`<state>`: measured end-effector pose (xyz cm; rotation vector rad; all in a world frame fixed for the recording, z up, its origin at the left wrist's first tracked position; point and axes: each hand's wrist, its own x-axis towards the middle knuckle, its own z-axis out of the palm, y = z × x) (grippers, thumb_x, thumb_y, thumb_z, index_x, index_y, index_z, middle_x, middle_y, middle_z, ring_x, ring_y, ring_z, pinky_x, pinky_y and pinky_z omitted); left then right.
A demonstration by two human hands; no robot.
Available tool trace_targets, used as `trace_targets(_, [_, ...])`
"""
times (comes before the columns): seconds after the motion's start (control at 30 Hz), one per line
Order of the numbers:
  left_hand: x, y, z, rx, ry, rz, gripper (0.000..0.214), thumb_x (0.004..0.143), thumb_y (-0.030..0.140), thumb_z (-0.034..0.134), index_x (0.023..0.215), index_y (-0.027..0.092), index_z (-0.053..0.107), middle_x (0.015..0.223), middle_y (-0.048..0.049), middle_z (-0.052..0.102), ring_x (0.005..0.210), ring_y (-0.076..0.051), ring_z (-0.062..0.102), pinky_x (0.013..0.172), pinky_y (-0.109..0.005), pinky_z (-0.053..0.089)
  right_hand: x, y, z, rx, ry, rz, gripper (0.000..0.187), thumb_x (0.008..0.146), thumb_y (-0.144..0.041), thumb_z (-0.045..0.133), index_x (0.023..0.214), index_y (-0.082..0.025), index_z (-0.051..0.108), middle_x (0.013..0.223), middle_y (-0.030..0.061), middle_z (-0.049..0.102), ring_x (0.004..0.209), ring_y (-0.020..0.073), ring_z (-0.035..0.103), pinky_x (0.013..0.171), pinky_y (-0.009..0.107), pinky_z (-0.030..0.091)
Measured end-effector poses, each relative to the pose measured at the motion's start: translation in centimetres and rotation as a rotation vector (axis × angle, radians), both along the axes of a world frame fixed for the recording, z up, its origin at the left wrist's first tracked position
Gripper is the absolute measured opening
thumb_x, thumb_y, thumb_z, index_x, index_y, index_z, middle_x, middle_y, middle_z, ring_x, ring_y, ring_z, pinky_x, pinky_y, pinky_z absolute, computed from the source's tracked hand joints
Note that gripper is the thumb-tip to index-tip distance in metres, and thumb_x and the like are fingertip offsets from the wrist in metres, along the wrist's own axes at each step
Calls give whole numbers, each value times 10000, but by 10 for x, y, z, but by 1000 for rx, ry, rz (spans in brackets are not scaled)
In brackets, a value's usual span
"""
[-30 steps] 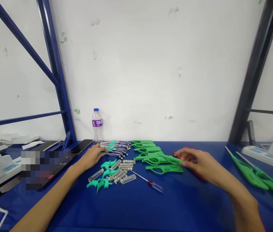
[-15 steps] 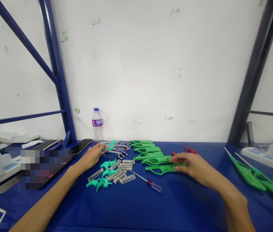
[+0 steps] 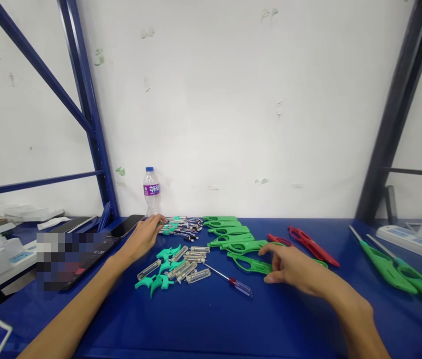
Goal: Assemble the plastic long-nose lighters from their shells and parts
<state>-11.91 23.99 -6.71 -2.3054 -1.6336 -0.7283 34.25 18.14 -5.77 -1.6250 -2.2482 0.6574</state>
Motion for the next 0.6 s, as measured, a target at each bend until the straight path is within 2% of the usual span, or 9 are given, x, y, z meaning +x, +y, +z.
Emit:
trace_targets(0.13, [4, -4, 6, 57, -34, -7, 363, 1034, 382, 686, 1333, 182, 639, 1326, -103, 669, 1111, -255, 698, 938, -470, 613, 1, 2, -2, 12, -41, -21, 274, 811, -248, 813, 1075, -198, 760, 876, 24, 728, 774, 200, 682, 650, 279, 445])
trace_targets(0.27, [8, -13, 19, 151, -66, -35, 325, 1041, 389, 675, 1292, 182, 658, 1290, -94, 685, 1091, -243, 701, 945, -466, 606, 3, 1, -2, 23, -59, -52, 280, 788, -298, 835, 1051, -223, 773, 947, 35, 724, 818, 215, 682, 666, 283, 456])
trace_targets(0.37, [15, -27, 30, 249, -110, -44, 348, 1095, 449, 538, 1283, 183, 660, 1219, -110, 713, 1077, -262, 703, 985, -491, 578, 5, -3, 0, 2, -63, -74, 300, 772, -340, 843, 1035, -221, 762, 955, 47, 728, 822, 226, 681, 668, 289, 468])
trace_targets(0.47, [30, -52, 41, 335, -152, -68, 445, 1101, 536, 441, 1271, 201, 680, 1186, -116, 731, 1085, -287, 709, 999, -457, 567, 7, -5, 2, -10, -60, -61, 242, 779, -366, 828, 945, -226, 722, 916, 42, 715, 803, 223, 667, 662, 293, 461])
trace_targets(0.6, [57, -106, 52, 381, -173, -106, 352, 1108, 463, 459, 1225, 243, 706, 1147, -70, 741, 1068, -248, 719, 976, -357, 570, 16, -5, 4, 5, -42, 4, 196, 830, -361, 748, 820, -240, 594, 776, 6, 659, 712, 203, 614, 627, 292, 423])
